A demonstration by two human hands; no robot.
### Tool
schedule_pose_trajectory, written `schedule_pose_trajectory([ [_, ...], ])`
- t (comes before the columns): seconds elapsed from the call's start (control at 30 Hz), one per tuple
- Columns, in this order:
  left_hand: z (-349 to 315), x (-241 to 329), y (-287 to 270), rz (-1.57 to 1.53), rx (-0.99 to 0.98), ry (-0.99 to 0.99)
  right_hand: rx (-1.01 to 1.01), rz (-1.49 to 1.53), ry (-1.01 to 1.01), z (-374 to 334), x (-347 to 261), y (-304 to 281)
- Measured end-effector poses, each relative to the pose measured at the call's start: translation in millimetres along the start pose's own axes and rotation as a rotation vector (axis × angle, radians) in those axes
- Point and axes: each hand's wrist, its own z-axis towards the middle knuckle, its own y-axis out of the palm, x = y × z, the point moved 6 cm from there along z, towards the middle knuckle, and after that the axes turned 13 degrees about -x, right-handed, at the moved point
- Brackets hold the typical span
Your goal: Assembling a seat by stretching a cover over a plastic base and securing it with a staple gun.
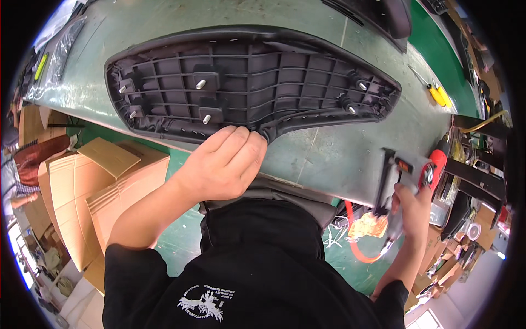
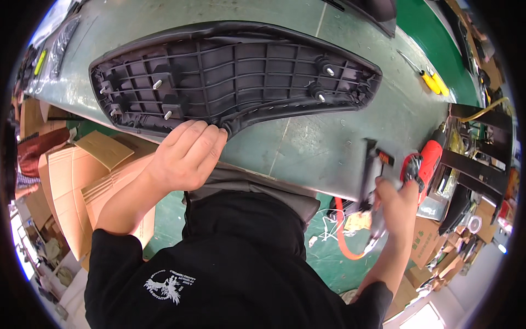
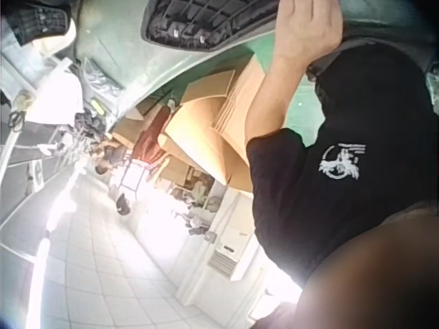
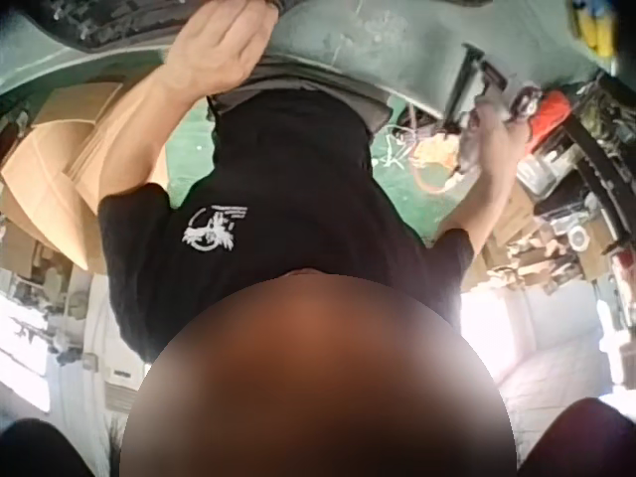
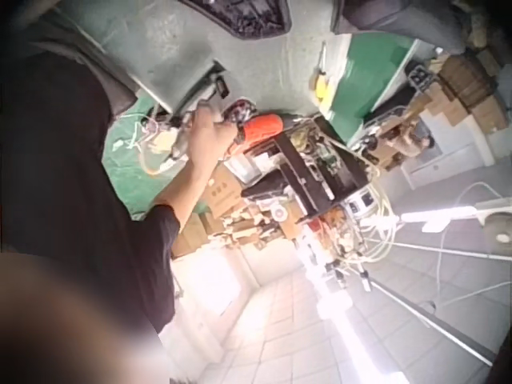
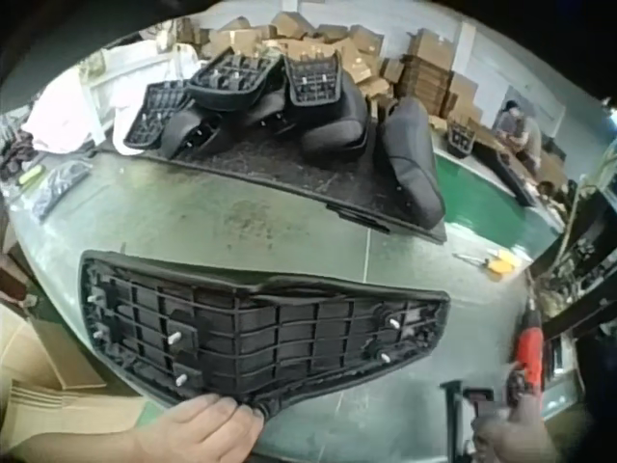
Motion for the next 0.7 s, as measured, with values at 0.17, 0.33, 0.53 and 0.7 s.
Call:
schedule_pose_trajectory([
  [0.17,-5.2,1.2,5.3,0.0,0.003,0.009,-0.481,0.285,-0.08,-39.0,-83.8,110.4],
  [0.33,-5.3,3.5,7.2,0.017,0.023,0.008,-0.573,0.155,-0.017,-15.5,-123.4,141.1],
  [0.53,-10.1,5.5,7.8,-0.018,0.02,0.03,-0.624,0.055,-0.022,0.4,-146.5,157.3],
  [0.7,-11.1,4.4,13.7,-0.041,0.024,0.074,-0.679,-0.078,-0.076,10.5,-161.6,163.5],
])
